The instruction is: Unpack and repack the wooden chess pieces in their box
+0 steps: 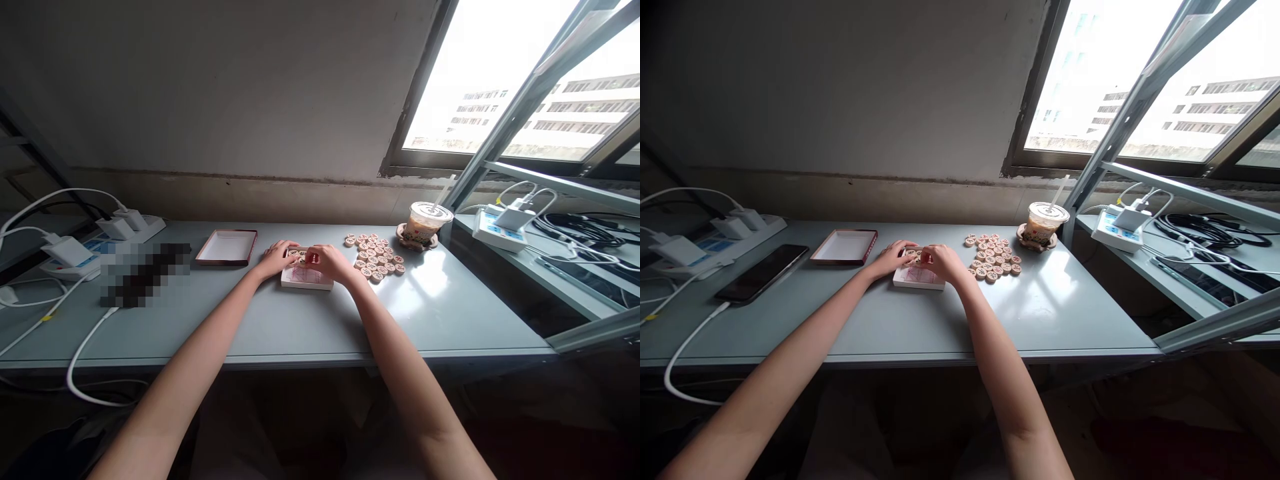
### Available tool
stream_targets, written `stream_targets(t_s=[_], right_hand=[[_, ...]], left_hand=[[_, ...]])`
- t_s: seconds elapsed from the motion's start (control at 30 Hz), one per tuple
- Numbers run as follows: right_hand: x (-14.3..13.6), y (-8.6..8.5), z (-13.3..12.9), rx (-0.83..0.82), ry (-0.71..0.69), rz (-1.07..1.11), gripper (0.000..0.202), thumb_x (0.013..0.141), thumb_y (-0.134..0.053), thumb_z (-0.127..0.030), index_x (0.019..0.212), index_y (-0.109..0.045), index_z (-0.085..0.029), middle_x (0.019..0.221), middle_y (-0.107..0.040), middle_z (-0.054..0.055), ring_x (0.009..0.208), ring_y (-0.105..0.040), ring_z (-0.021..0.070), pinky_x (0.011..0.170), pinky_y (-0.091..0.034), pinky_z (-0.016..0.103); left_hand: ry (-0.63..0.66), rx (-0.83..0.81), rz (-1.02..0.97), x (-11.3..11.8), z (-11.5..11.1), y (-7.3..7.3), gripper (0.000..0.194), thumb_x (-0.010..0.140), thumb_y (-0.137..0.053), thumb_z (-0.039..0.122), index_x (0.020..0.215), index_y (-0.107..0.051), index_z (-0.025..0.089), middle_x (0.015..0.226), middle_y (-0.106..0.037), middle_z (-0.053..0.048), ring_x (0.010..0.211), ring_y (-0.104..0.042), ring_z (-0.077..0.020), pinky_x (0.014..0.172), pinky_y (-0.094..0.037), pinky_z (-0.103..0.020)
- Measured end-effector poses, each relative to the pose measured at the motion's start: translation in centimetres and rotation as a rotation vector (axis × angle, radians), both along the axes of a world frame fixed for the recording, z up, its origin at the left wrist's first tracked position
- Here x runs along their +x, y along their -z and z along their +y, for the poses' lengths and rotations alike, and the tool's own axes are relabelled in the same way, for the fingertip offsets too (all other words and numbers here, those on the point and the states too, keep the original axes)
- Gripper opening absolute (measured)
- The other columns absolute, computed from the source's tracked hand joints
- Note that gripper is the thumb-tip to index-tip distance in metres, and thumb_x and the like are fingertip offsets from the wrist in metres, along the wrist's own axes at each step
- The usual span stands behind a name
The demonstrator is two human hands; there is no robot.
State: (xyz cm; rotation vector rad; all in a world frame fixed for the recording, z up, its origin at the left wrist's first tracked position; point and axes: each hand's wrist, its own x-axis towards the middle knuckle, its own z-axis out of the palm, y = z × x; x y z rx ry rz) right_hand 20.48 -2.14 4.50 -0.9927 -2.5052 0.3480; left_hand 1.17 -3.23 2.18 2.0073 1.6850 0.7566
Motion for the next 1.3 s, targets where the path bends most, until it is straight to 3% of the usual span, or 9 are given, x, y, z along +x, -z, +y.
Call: stream_targets(t_s=[0.17,0.37,0.47,0.63,0.73,0.87,1.07,1.17,1.3], right_hand=[[0.4,-0.1,0.5,0.019,0.046,-0.04,0.008,0.084,-0.059,-0.025,0.084,-0.066,-0.021,0.081,-0.068,0.001,0.069,-0.058,0.0126,0.068,-0.037,0.023],[3.3,1.0,2.3,0.236,0.53,-0.105,0.029,0.089,-0.047,-0.024,0.114,-0.061,-0.021,0.12,-0.06,0.01,0.113,-0.049,0.026,0.098,-0.029,0.045],[4.6,2.1,3.0,0.174,0.626,-0.229,0.041,0.093,-0.037,-0.026,0.13,-0.049,-0.016,0.134,-0.05,0.014,0.127,-0.037,0.0296,0.105,-0.016,0.056],[5.0,2.3,3.2,0.183,0.599,-0.344,0.034,0.088,-0.04,-0.014,0.114,-0.061,-0.019,0.121,-0.06,0.011,0.118,-0.045,0.0289,0.106,-0.008,0.06],[4.8,1.4,3.0,0.185,0.566,-0.338,0.03,0.084,-0.045,-0.011,0.1,-0.068,-0.02,0.101,-0.068,0.01,0.102,-0.056,0.0254,0.103,-0.024,0.048],[4.6,-0.2,2.3,0.12,0.521,-0.147,0.022,0.084,-0.054,-0.022,0.101,-0.069,-0.019,0.097,-0.069,0.008,0.089,-0.06,0.0217,0.086,-0.04,0.034],[2.8,-2.0,0.7,-0.148,0.024,0.113,0.016,0.08,-0.063,-0.029,0.093,-0.069,-0.021,0.091,-0.068,0.001,0.08,-0.06,0.0132,0.069,-0.042,0.021],[1.6,-1.6,0.3,-0.15,-0.014,0.002,0.013,0.075,-0.068,-0.025,0.087,-0.07,-0.023,0.083,-0.066,0.0,0.077,-0.058,0.0131,0.067,-0.04,0.021],[0.8,-0.9,0.1,0.014,0.001,-0.077,0.016,0.074,-0.07,-0.021,0.09,-0.068,-0.022,0.094,-0.062,0.003,0.086,-0.056,0.0156,0.074,-0.039,0.023]], left_hand=[[-0.043,0.006,0.006,0.3,0.1,0.1,0.031,0.086,-0.046,0.037,0.112,-0.057,0.025,0.122,-0.057,-0.004,0.114,-0.05,-0.0224,0.1,-0.036,-0.037],[-0.131,0.0,-0.013,0.8,-0.1,-0.1,0.03,0.085,-0.049,0.041,0.107,-0.06,0.025,0.118,-0.059,-0.005,0.11,-0.053,-0.0237,0.096,-0.04,-0.038],[-0.148,-0.016,0.006,0.9,-0.3,-0.3,0.033,0.08,-0.056,0.04,0.109,-0.059,0.025,0.119,-0.059,-0.005,0.109,-0.053,-0.0238,0.095,-0.04,-0.038],[-0.15,-0.046,-0.015,0.8,-0.6,-0.5,0.037,0.076,-0.061,0.037,0.111,-0.059,0.026,0.119,-0.058,-0.004,0.106,-0.054,-0.0231,0.089,-0.044,-0.034],[-0.159,-0.044,-0.023,0.8,-0.6,-0.5,0.036,0.075,-0.062,0.036,0.109,-0.06,0.026,0.119,-0.058,-0.003,0.105,-0.054,-0.0226,0.09,-0.043,-0.034],[-0.167,-0.04,-0.026,0.8,-0.5,-0.4,0.036,0.075,-0.061,0.033,0.11,-0.06,0.026,0.119,-0.058,-0.003,0.108,-0.054,-0.0231,0.091,-0.043,-0.034],[-0.154,-0.031,-0.061,0.7,-0.3,-0.1,0.036,0.074,-0.062,0.032,0.109,-0.06,0.025,0.12,-0.058,-0.004,0.107,-0.054,-0.0235,0.091,-0.043,-0.034],[-0.142,-0.021,-0.056,0.7,-0.2,-0.1,0.036,0.074,-0.062,0.033,0.109,-0.06,0.024,0.119,-0.059,-0.004,0.107,-0.054,-0.0236,0.092,-0.042,-0.035],[-0.141,-0.018,-0.039,0.7,-0.2,-0.1,0.036,0.075,-0.062,0.037,0.109,-0.06,0.024,0.118,-0.059,-0.005,0.106,-0.054,-0.024,0.092,-0.042,-0.036]])
